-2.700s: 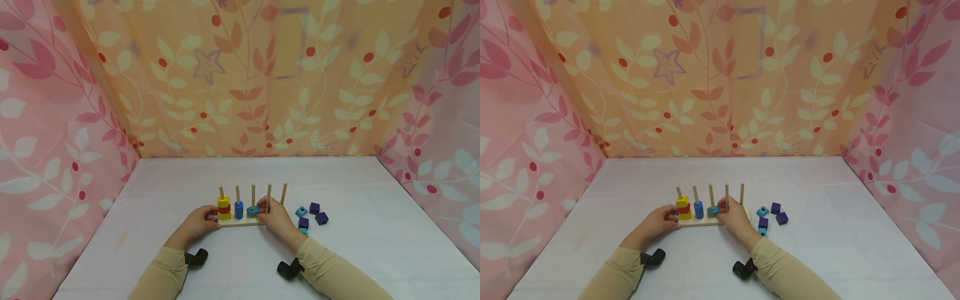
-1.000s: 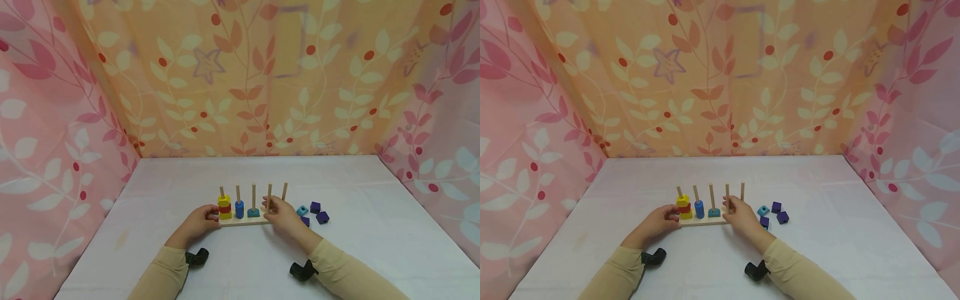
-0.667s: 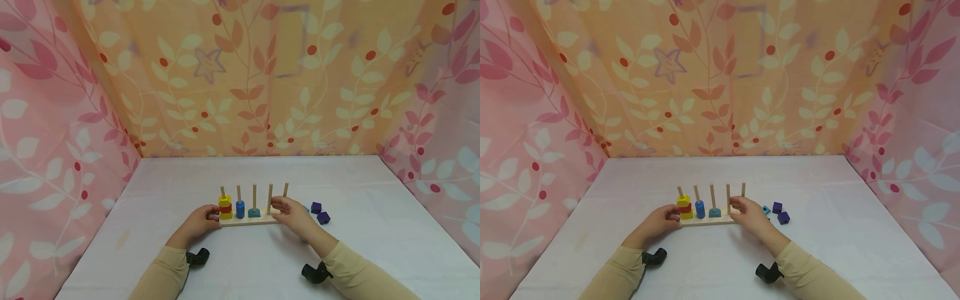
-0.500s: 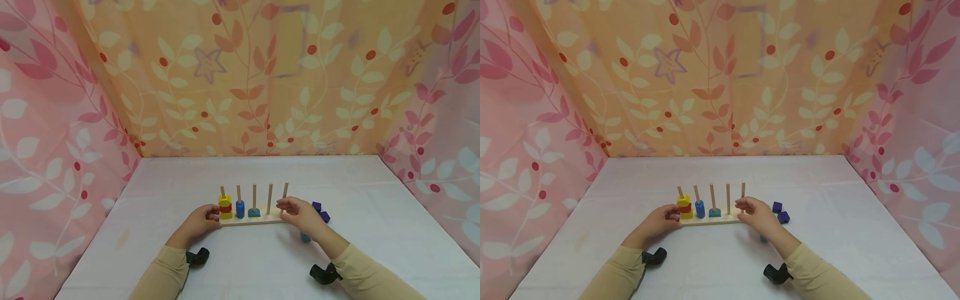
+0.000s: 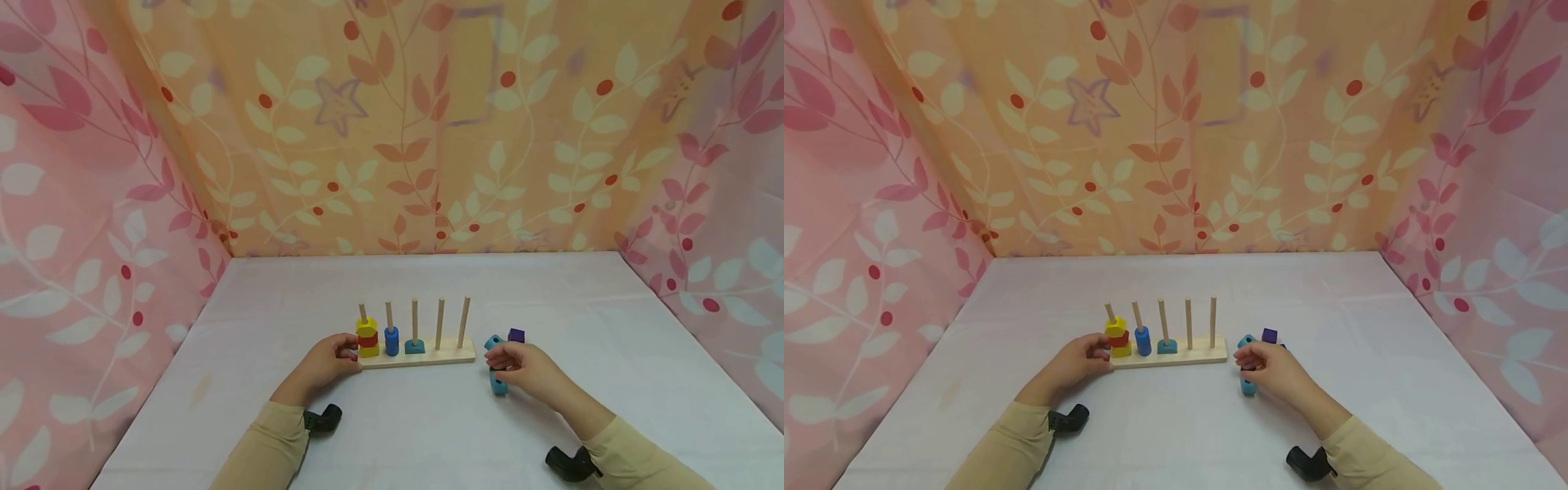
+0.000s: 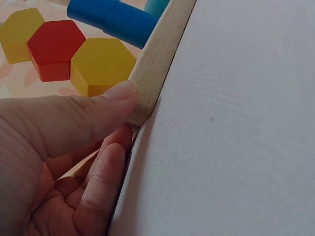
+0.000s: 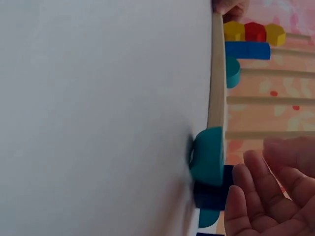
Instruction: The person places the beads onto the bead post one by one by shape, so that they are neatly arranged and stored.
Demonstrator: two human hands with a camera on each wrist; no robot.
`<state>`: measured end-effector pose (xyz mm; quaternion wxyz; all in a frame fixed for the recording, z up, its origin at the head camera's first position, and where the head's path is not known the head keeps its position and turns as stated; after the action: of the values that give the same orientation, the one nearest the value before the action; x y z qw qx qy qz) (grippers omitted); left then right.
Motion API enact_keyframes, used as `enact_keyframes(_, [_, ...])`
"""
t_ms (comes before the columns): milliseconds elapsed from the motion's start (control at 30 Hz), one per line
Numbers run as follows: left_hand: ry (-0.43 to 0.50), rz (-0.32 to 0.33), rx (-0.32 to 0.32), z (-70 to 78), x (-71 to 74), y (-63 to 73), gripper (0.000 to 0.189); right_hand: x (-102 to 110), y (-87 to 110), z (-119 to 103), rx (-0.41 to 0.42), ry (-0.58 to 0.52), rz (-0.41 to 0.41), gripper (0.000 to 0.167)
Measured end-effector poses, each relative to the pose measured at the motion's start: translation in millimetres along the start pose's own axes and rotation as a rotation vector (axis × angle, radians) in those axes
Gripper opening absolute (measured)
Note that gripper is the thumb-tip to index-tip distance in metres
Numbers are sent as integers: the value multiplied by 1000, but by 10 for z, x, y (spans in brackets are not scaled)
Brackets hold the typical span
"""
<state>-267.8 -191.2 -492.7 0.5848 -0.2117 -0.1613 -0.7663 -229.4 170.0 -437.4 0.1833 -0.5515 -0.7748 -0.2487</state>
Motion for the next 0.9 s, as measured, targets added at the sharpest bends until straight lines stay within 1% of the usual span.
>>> enact_keyframes(100, [0,3,0,7,4,-2,46,30,10,54,5,74,5,23])
enact_keyframes(233, [-5,6,-14,28,12,10,47,43,15,95,-7,142,10,26])
enact_keyframes(400, [-6,6,-12,33,13,17,49,2,40,119,-50,195,-12,30])
enact_keyframes(500, [-8,5,-10,34,13,17,49,-26,59,115,-60,199,-31,31])
enact_keyframes(700, [-13,3,-17,30,4,19,49,-45,90,68,-16,193,-66,31])
enact_keyframes(800, [-9,4,-8,28,8,23,49,-50,101,62,8,221,-73,30])
enact_keyframes(900, [-12,0,-6,29,10,30,49,-58,105,73,17,265,-70,32])
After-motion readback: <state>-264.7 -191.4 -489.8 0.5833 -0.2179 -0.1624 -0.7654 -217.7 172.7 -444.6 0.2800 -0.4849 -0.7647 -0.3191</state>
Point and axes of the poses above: each hand's wrist, its own y-axis away from the middle knuckle, its own x-axis out of the back of the hand, z = x × y, the point moved 5 cm from there along -y, towards the middle knuckle, and after that the axes turned 11 degrees about -x, right-handed, at the moved point
